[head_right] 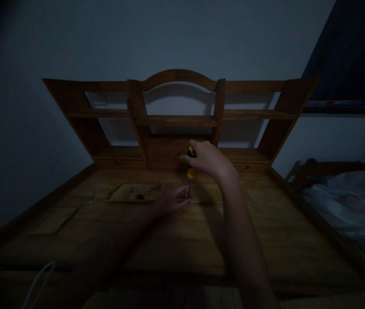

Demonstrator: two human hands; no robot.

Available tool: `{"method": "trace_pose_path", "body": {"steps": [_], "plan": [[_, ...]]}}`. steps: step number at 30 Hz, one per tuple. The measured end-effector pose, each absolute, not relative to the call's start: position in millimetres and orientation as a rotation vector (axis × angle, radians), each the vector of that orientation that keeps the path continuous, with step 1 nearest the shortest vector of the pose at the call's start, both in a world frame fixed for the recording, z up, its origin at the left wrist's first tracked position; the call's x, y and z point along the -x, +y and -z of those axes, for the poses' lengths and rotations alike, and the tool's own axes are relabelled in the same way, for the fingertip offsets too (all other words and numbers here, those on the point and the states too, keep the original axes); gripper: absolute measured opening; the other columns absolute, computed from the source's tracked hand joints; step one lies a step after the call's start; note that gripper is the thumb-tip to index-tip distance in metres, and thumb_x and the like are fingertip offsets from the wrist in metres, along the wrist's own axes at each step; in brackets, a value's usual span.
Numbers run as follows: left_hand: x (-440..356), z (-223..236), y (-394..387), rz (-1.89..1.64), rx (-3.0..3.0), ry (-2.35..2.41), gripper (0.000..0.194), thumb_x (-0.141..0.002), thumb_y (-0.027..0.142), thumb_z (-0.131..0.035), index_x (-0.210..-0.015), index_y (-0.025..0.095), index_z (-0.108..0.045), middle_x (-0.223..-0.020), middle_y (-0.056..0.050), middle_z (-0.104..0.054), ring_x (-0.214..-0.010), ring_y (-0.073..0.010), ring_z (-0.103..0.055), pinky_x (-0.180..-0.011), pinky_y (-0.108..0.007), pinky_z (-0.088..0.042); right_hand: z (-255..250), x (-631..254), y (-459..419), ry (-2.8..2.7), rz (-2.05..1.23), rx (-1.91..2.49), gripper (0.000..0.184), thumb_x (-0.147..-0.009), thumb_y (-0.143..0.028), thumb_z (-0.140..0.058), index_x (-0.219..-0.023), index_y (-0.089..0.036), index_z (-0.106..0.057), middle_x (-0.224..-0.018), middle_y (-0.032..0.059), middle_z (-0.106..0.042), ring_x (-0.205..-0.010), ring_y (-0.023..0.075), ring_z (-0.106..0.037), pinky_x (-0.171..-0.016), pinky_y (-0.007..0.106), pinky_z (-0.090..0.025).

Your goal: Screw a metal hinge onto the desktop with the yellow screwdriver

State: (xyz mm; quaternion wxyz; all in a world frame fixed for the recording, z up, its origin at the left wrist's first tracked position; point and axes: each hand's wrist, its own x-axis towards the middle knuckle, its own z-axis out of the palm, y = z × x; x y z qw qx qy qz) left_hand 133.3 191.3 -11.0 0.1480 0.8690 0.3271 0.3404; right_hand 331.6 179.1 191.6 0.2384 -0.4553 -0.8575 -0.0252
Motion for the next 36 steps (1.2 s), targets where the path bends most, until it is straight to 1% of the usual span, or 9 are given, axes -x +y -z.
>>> {"method": "trace_pose_path", "body": {"steps": [3,8,11,14,19,26,29,32,36], "plan": [[-133,11,191,-0.987,-2.518,0.955,0.046,-0.089,0.03,-0.065,-0.133,0.019,-0.056,-0.105,-0.004,-0.068,-0.095,-0.0172,-0.065,-0.086,-0.029,-0.05,-191,-332,179,-2.351,0.117,1.286,0.037,-0.094,-0.053,-0.057,-0.101,-0.017,-0.059,-0.09,0.0094,-0.068,-0.083,0.0258,-0.063,-0.067,0.032,-0.038],[-133,9,190,-0.983,-2.495,0.961,0.052,-0.088,0.028,-0.066,-0.138,0.02,-0.053,-0.106,-0.004,-0.068,-0.097,-0.017,-0.065,-0.087,-0.029,-0.05,-196,-335,174,-2.38,-0.103,1.193,0.043,-0.087,-0.034,-0.06,-0.127,-0.02,-0.055,-0.103,0.0068,-0.068,-0.085,0.0208,-0.063,-0.072,0.028,-0.043],[-133,8,190,-0.997,-2.496,0.935,0.053,-0.088,0.027,-0.066,-0.139,0.02,-0.052,-0.105,-0.003,-0.068,-0.095,-0.0159,-0.065,-0.087,-0.028,-0.05,-197,-335,175,-2.398,-0.09,1.141,0.038,-0.089,-0.029,-0.059,-0.126,-0.02,-0.058,-0.1,0.0052,-0.069,-0.081,0.0182,-0.063,-0.071,0.027,-0.042],[-133,8,190,-1.001,-2.506,0.921,0.049,-0.089,0.027,-0.066,-0.135,0.02,-0.055,-0.105,-0.003,-0.068,-0.095,-0.016,-0.064,-0.086,-0.028,-0.05,-194,-334,179,-2.386,0.016,1.152,0.028,-0.094,-0.039,-0.059,-0.111,-0.018,-0.063,-0.097,0.0065,-0.07,-0.083,0.0205,-0.064,-0.07,0.028,-0.042],[-133,7,189,-0.98,-2.508,0.922,0.046,-0.09,0.027,-0.064,-0.134,0.019,-0.055,-0.105,-0.003,-0.068,-0.095,-0.0159,-0.065,-0.087,-0.029,-0.05,-191,-332,178,-2.343,0.063,1.252,0.043,-0.094,-0.058,-0.056,-0.103,-0.017,-0.063,-0.094,0.0105,-0.07,-0.084,0.0254,-0.064,-0.071,0.032,-0.043],[-133,4,187,-0.947,-2.511,0.982,0.051,-0.089,0.029,-0.064,-0.139,0.02,-0.053,-0.105,-0.003,-0.068,-0.095,-0.0162,-0.064,-0.086,-0.029,-0.051,-199,-332,173,-2.386,-0.07,1.129,0.033,-0.09,-0.029,-0.059,-0.121,-0.021,-0.065,-0.108,0.0047,-0.071,-0.088,0.0195,-0.065,-0.075,0.028,-0.044],[-134,6,188,-0.944,-2.493,0.996,0.054,-0.089,0.03,-0.064,-0.141,0.021,-0.052,-0.106,-0.004,-0.069,-0.096,-0.0167,-0.065,-0.088,-0.03,-0.051,-196,-329,176,-2.368,0.047,1.134,0.025,-0.096,-0.038,-0.059,-0.107,-0.017,-0.069,-0.095,0.0058,-0.071,-0.081,0.0194,-0.065,-0.07,0.028,-0.042],[-135,10,190,-0.964,-2.452,1.013,0.057,-0.088,0.03,-0.065,-0.141,0.018,-0.049,-0.106,-0.005,-0.07,-0.097,-0.0179,-0.066,-0.088,-0.032,-0.052,-192,-326,178,-2.325,0.123,1.17,0.037,-0.097,-0.053,-0.058,-0.094,-0.017,-0.065,-0.084,0.0071,-0.068,-0.076,0.0206,-0.063,-0.062,0.029,-0.038],[-135,14,193,-0.969,-2.446,1.004,0.061,-0.089,0.032,-0.065,-0.145,0.018,-0.044,-0.109,-0.006,-0.069,-0.099,-0.0181,-0.066,-0.09,-0.033,-0.052,-189,-323,178,-2.33,0.13,1.174,0.039,-0.096,-0.056,-0.056,-0.099,-0.017,-0.06,-0.09,0.0083,-0.068,-0.08,0.0223,-0.063,-0.065,0.03,-0.038]]}}
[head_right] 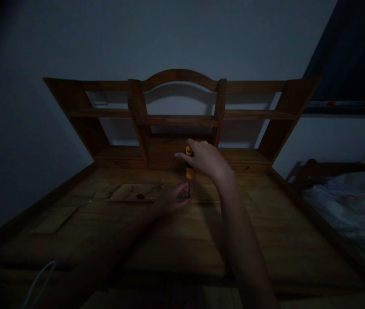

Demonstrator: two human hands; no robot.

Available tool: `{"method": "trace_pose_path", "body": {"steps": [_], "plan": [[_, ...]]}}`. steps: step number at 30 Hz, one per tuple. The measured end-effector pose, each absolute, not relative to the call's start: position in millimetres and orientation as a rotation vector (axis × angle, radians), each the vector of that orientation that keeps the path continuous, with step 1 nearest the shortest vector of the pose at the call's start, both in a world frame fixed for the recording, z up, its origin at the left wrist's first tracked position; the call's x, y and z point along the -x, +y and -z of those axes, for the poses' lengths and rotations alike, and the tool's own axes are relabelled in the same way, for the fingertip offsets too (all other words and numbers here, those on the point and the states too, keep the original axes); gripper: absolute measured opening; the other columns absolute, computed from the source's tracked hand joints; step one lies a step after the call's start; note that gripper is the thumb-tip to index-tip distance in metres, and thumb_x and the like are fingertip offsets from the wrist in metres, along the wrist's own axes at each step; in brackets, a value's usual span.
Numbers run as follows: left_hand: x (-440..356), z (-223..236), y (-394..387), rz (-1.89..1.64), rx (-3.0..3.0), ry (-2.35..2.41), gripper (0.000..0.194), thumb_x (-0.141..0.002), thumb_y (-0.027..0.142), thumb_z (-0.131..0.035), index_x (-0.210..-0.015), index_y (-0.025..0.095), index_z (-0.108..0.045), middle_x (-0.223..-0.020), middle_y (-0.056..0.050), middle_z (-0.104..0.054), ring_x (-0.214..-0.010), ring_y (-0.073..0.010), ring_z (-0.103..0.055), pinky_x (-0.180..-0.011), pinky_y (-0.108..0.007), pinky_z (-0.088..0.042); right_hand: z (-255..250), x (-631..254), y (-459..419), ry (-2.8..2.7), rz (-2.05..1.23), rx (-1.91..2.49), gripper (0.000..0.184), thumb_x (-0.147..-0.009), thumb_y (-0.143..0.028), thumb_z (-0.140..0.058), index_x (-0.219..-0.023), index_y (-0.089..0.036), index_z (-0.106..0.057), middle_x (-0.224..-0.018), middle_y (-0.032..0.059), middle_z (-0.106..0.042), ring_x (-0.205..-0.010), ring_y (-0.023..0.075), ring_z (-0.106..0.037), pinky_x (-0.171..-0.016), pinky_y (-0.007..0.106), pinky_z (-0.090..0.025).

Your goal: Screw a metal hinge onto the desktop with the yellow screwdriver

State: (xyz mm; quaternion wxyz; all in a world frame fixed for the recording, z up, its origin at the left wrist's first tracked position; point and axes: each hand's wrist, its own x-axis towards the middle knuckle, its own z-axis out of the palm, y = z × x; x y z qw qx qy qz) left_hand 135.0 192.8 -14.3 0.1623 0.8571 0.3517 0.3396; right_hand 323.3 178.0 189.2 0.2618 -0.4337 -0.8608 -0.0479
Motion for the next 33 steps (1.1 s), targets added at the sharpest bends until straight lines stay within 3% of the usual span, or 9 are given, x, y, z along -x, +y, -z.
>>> {"method": "trace_pose_path", "body": {"steps": [3,7,11,15,21,25,27,29,33], "plan": [[-134.1,14.3,193.0,-0.934,-2.45,1.025,0.061,-0.089,0.033,-0.066,-0.145,0.02,-0.044,-0.108,-0.005,-0.069,-0.099,-0.0185,-0.065,-0.09,-0.033,-0.052,-191.1,-323.0,175.4,-2.394,0.043,1.104,0.032,-0.092,-0.036,-0.06,-0.118,-0.018,-0.059,-0.108,0.0086,-0.068,-0.093,0.0225,-0.062,-0.076,0.03,-0.042],[-134.6,11.1,191.4,-0.93,-2.441,1.028,0.054,-0.089,0.033,-0.065,-0.139,0.018,-0.048,-0.105,-0.004,-0.069,-0.096,-0.0178,-0.065,-0.086,-0.031,-0.052,-194.4,-323.1,172.8,-2.413,-0.046,1.074,0.037,-0.088,-0.023,-0.058,-0.124,-0.019,-0.058,-0.103,0.0054,-0.068,-0.089,0.0199,-0.063,-0.076,0.028,-0.042],[-135.6,11.4,191.6,-0.936,-2.446,1.034,0.058,-0.089,0.033,-0.066,-0.141,0.017,-0.046,-0.108,-0.005,-0.069,-0.098,-0.018,-0.066,-0.087,-0.032,-0.052,-193.1,-322.0,174.5,-2.392,0.084,1.146,0.026,-0.094,-0.039,-0.06,-0.108,-0.017,-0.059,-0.097,0.0081,-0.069,-0.089,0.0241,-0.065,-0.07,0.03,-0.039],[-135.5,14.9,193.1,-0.971,-2.444,1.01,0.061,-0.089,0.032,-0.066,-0.144,0.017,-0.043,-0.108,-0.005,-0.07,-0.098,-0.0172,-0.066,-0.087,-0.031,-0.052,-191.9,-320.9,176.0,-2.321,0.225,1.284,0.042,-0.096,-0.058,-0.053,-0.101,-0.017,-0.062,-0.092,0.0103,-0.07,-0.087,0.0287,-0.066,-0.068,0.033,-0.04],[-135.0,14.8,192.3,-0.977,-2.452,1.021,0.061,-0.089,0.032,-0.066,-0.144,0.018,-0.043,-0.109,-0.006,-0.07,-0.1,-0.0183,-0.067,-0.09,-0.033,-0.053,-195.6,-325.1,175.3,-2.378,0.054,1.202,0.053,-0.09,-0.035,-0.055,-0.138,-0.013,-0.057,-0.128,0.0139,-0.065,-0.114,0.0294,-0.062,-0.096,0.035,-0.044],[-135.2,14.9,192.8,-1.006,-2.467,0.98,0.062,-0.089,0.031,-0.065,-0.145,0.015,-0.043,-0.107,-0.007,-0.07,-0.098,-0.0181,-0.067,-0.089,-0.033,-0.053,-193.2,-325.6,177.9,-2.373,0.108,1.186,0.039,-0.093,-0.031,-0.053,-0.127,-0.015,-0.062,-0.11,0.0118,-0.07,-0.101,0.0266,-0.066,-0.087,0.034,-0.046],[-135.3,16.1,193.6,-1.01,-2.462,0.975,0.062,-0.089,0.03,-0.066,-0.145,0.016,-0.042,-0.107,-0.007,-0.069,-0.098,-0.0181,-0.067,-0.089,-0.033,-0.053,-190.9,-324.4,179.2,-2.344,0.187,1.241,0.031,-0.097,-0.041,-0.053,-0.112,-0.015,-0.064,-0.1,0.0119,-0.07,-0.095,0.028,-0.066,-0.079,0.034,-0.045],[-135.3,17.1,194.2,-0.992,-2.456,0.986,0.063,-0.089,0.031,-0.066,-0.145,0.017,-0.042,-0.108,-0.007,-0.069,-0.098,-0.0183,-0.067,-0.089,-0.033,-0.054,-189.3,-323.0,179.6,-2.313,0.231,1.308,0.041,-0.098,-0.056,-0.051,-0.103,-0.017,-0.062,-0.093,0.0116,-0.069,-0.09,0.0294,-0.066,-0.073,0.035,-0.044],[-135.1,18.0,195.0,-0.993,-2.442,0.993,0.064,-0.089,0.032,-0.067,-0.145,0.017,-0.042,-0.107,-0.006,-0.07,-0.097,-0.0179,-0.067,-0.088,-0.033,-0.054,-190.3,-322.9,178.1,-2.354,0.176,1.277,0.046,-0.094,-0.057,-0.054,-0.114,-0.016,-0.059,-0.112,0.0143,-0.068,-0.101,0.0307,-0.064,-0.083,0.037,-0.046]]}}
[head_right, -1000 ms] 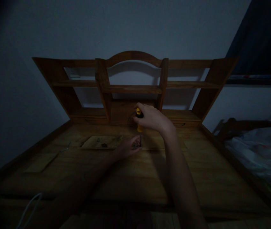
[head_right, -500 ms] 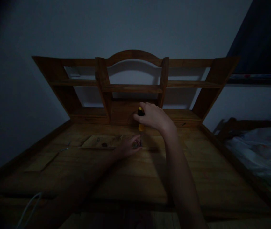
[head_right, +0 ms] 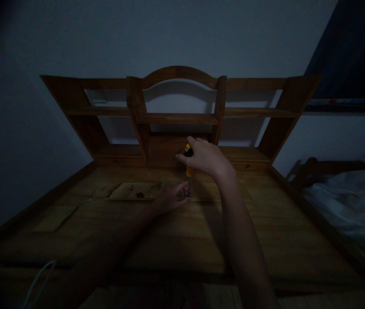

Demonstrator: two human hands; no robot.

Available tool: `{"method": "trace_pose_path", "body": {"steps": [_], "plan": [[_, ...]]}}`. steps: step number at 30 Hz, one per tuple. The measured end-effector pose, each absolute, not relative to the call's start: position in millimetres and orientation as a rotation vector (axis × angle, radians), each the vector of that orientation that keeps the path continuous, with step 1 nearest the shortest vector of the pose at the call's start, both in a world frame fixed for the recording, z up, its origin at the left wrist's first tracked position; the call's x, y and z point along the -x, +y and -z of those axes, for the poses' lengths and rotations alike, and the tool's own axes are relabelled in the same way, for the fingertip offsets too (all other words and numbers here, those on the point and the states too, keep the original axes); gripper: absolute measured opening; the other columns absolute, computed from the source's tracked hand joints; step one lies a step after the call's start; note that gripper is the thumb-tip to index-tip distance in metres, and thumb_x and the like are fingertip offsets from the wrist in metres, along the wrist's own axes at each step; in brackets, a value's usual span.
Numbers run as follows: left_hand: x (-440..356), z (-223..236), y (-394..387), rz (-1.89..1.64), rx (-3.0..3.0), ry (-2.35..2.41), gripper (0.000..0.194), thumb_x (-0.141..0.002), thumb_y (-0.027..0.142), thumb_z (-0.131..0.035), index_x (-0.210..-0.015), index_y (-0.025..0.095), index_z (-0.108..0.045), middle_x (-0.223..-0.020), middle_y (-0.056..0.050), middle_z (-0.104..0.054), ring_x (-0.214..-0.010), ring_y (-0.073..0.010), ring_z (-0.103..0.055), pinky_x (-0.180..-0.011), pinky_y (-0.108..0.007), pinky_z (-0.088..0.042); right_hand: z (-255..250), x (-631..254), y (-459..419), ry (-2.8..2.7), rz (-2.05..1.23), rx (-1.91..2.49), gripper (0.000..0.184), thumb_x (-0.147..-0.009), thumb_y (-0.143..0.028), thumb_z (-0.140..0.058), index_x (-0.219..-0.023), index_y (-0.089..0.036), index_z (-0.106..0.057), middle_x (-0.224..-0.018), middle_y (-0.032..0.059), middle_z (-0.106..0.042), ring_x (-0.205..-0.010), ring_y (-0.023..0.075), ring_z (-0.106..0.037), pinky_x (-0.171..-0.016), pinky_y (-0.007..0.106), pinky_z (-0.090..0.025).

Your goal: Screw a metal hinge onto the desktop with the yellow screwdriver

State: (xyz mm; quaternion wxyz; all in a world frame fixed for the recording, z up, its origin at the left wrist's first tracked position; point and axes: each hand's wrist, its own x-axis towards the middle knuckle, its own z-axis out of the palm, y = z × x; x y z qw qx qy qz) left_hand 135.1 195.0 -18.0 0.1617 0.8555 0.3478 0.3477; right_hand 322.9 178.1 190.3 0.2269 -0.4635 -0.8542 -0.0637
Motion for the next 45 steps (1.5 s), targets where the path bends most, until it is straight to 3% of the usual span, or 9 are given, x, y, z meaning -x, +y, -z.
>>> {"method": "trace_pose_path", "body": {"steps": [6,9,13,19,22,26,32,38,45], "plan": [[-133,20,196,-0.987,-2.451,0.979,0.063,-0.089,0.032,-0.066,-0.145,0.015,-0.042,-0.106,-0.006,-0.069,-0.096,-0.0172,-0.067,-0.087,-0.033,-0.053,-194,-326,175,-2.413,0.024,1.148,0.039,-0.091,-0.03,-0.055,-0.128,-0.018,-0.06,-0.116,0.0099,-0.069,-0.104,0.0267,-0.065,-0.085,0.033,-0.045],[-133,21,197,-1.003,-2.457,0.958,0.063,-0.09,0.033,-0.065,-0.146,0.017,-0.041,-0.108,-0.007,-0.069,-0.098,-0.0176,-0.066,-0.089,-0.033,-0.053,-192,-323,176,-2.376,0.089,1.182,0.026,-0.096,-0.037,-0.055,-0.111,-0.017,-0.062,-0.102,0.0102,-0.07,-0.09,0.0251,-0.066,-0.073,0.032,-0.043],[-134,18,196,-0.99,-2.463,0.966,0.063,-0.089,0.032,-0.066,-0.145,0.015,-0.041,-0.106,-0.006,-0.069,-0.097,-0.0172,-0.066,-0.088,-0.032,-0.053,-190,-318,174,-2.311,0.22,1.306,0.04,-0.096,-0.057,-0.052,-0.102,-0.018,-0.059,-0.088,0.0106,-0.068,-0.082,0.0275,-0.065,-0.064,0.033,-0.04],[-135,12,191,-0.948,-2.433,1.015,0.061,-0.09,0.034,-0.065,-0.143,0.016,-0.043,-0.108,-0.007,-0.069,-0.098,-0.0181,-0.066,-0.088,-0.032,-0.053,-195,-320,169,-2.405,-0.012,1.155,0.044,-0.09,-0.03,-0.053,-0.133,-0.02,-0.053,-0.119,0.0103,-0.067,-0.105,0.0264,-0.063,-0.089,0.034,-0.044],[-136,12,191,-0.934,-2.433,1.008,0.053,-0.09,0.035,-0.064,-0.138,0.018,-0.047,-0.105,-0.006,-0.069,-0.096,-0.0181,-0.066,-0.086,-0.032,-0.053,-195,-323,170,-2.437,-0.043,1.054,0.042,-0.088,-0.022,-0.053,-0.13,-0.02,-0.056,-0.116,0.0074,-0.068,-0.102,0.0232,-0.064,-0.089,0.031,-0.044],[-136,15,192,-0.994,-2.466,0.985,0.057,-0.09,0.032,-0.066,-0.141,0.017,-0.046,-0.105,-0.005,-0.069,-0.096,-0.0172,-0.066,-0.087,-0.031,-0.053,-192,-320,171,-2.407,0.15,1.182,0.027,-0.095,-0.032,-0.054,-0.117,-0.017,-0.059,-0.107,0.0115,-0.07,-0.101,0.0282,-0.065,-0.082,0.034,-0.044],[-135,18,194,-1.026,-2.477,0.98,0.063,-0.089,0.031,-0.067,-0.145,0.014,-0.042,-0.108,-0.007,-0.069,-0.098,-0.0179,-0.066,-0.089,-0.032,-0.053,-195,-321,168,-2.298,0.326,1.436,0.048,-0.096,-0.06,-0.05,-0.114,-0.017,-0.064,-0.096,0.0154,-0.071,-0.094,0.0385,-0.068,-0.073,0.041,-0.046],[-134,15,193,-1.021,-2.473,0.977,0.063,-0.089,0.031,-0.068,-0.145,0.015,-0.043,-0.105,-0.005,-0.07,-0.095,-0.0178,-0.067,-0.085,-0.032,-0.053,-203,-332,169,-2.397,-0.015,1.163,0.051,-0.09,-0.026,-0.055,-0.14,-0.017,-0.058,-0.121,0.0104,-0.068,-0.103,0.0249,-0.065,-0.079,0.03,-0.046],[-135,19,195,-1.041,-2.462,0.972,0.065,-0.089,0.031,-0.068,-0.147,0.017,-0.041,-0.107,-0.005,-0.07,-0.097,-0.0172,-0.067,-0.088,-0.033,-0.053,-199,-330,172,-2.331,0.246,1.3,0.032,-0.095,-0.047,-0.057,-0.1,-0.017,-0.067,-0.086,0.0086,-0.07,-0.084,0.0268,-0.066,-0.066,0.032,-0.04]]}}
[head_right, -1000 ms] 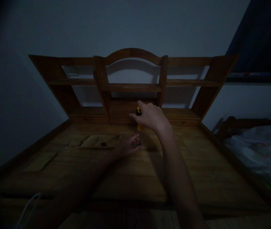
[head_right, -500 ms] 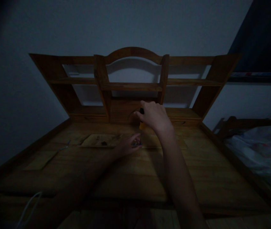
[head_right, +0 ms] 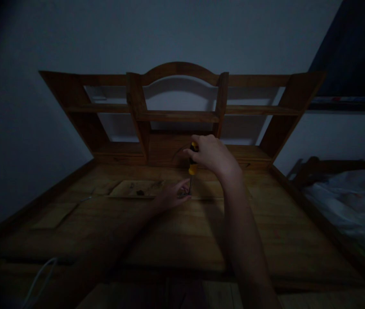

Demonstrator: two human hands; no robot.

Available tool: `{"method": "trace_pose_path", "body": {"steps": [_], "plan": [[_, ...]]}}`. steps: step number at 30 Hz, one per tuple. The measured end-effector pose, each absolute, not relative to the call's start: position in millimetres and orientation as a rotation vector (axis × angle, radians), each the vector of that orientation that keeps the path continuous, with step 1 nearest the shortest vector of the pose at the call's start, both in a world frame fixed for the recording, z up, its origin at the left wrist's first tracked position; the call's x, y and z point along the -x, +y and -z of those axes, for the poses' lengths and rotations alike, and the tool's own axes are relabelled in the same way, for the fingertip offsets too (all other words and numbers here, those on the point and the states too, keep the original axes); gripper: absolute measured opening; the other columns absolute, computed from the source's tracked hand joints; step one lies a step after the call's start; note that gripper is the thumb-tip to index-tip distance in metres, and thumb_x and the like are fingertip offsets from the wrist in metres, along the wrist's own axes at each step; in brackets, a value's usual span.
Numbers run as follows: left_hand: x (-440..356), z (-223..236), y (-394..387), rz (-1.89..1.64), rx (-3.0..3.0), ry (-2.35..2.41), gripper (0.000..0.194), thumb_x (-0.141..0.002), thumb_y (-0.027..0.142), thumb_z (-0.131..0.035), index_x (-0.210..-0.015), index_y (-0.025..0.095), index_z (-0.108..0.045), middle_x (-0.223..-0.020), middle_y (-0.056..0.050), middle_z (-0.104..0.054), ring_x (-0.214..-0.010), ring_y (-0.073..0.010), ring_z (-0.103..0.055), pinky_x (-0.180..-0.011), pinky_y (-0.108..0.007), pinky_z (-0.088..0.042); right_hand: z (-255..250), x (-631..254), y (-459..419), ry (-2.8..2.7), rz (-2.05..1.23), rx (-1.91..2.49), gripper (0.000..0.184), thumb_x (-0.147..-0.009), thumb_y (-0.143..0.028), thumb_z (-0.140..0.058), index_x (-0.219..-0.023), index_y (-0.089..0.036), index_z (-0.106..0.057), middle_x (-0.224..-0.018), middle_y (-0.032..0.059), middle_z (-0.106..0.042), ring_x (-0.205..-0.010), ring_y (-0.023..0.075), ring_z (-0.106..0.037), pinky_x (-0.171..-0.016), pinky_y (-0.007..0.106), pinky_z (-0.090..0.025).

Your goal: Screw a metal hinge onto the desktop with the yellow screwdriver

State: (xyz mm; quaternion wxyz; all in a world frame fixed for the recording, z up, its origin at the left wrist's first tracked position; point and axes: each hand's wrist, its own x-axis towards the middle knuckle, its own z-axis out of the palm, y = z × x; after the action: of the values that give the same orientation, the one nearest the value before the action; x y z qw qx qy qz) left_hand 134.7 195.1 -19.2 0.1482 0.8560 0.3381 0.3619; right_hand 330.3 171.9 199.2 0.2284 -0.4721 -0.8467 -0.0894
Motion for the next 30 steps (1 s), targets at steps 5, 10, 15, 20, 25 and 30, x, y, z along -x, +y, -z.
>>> {"method": "trace_pose_path", "body": {"steps": [5,10,15,20,25,30], "plan": [[-135,19,195,-1.033,-2.458,0.961,0.065,-0.089,0.029,-0.067,-0.147,0.017,-0.041,-0.106,-0.005,-0.07,-0.096,-0.0171,-0.067,-0.087,-0.032,-0.054,-198,-327,172,-2.296,0.297,1.414,0.05,-0.095,-0.056,-0.048,-0.108,-0.014,-0.07,-0.105,0.0158,-0.07,-0.099,0.0351,-0.066,-0.079,0.041,-0.046],[-134,17,194,-1.019,-2.456,0.981,0.066,-0.089,0.029,-0.068,-0.148,0.017,-0.041,-0.106,-0.005,-0.07,-0.097,-0.0177,-0.067,-0.087,-0.032,-0.054,-201,-335,174,-2.406,-0.045,1.198,0.056,-0.09,-0.028,-0.055,-0.144,-0.011,-0.054,-0.134,0.0121,-0.063,-0.118,0.0276,-0.061,-0.095,0.033,-0.045],[-135,16,194,-1.023,-2.46,0.965,0.064,-0.089,0.029,-0.067,-0.147,0.016,-0.042,-0.105,-0.005,-0.07,-0.094,-0.0171,-0.067,-0.085,-0.032,-0.054,-198,-334,178,-2.378,-0.015,1.182,0.034,-0.096,-0.036,-0.059,-0.123,-0.017,-0.066,-0.109,0.0073,-0.072,-0.099,0.0246,-0.068,-0.08,0.031,-0.047],[-135,16,194,-1.011,-2.463,0.984,0.062,-0.089,0.031,-0.067,-0.144,0.014,-0.044,-0.106,-0.006,-0.07,-0.095,-0.0181,-0.067,-0.086,-0.033,-0.054,-191,-327,184,-2.338,0.155,1.205,0.029,-0.097,-0.042,-0.058,-0.107,-0.016,-0.065,-0.101,0.0103,-0.071,-0.093,0.0264,-0.068,-0.075,0.032,-0.044],[-135,17,194,-1.027,-2.449,0.963,0.062,-0.09,0.031,-0.066,-0.145,0.016,-0.043,-0.108,-0.006,-0.069,-0.098,-0.0175,-0.067,-0.087,-0.032,-0.054,-189,-325,182,-2.294,0.281,1.288,0.045,-0.097,-0.061,-0.052,-0.093,-0.018,-0.063,-0.087,0.0099,-0.069,-0.083,0.0291,-0.067,-0.068,0.035,-0.042],[-136,14,192,-1.008,-2.448,1.007,0.063,-0.089,0.031,-0.067,-0.145,0.016,-0.044,-0.106,-0.005,-0.071,-0.095,-0.0173,-0.067,-0.085,-0.031,-0.054,-195,-323,176,-2.337,0.109,1.201,0.044,-0.094,-0.056,-0.055,-0.111,-0.017,-0.067,-0.105,0.0103,-0.07,-0.094,0.0273,-0.066,-0.082,0.036,-0.046]]}}
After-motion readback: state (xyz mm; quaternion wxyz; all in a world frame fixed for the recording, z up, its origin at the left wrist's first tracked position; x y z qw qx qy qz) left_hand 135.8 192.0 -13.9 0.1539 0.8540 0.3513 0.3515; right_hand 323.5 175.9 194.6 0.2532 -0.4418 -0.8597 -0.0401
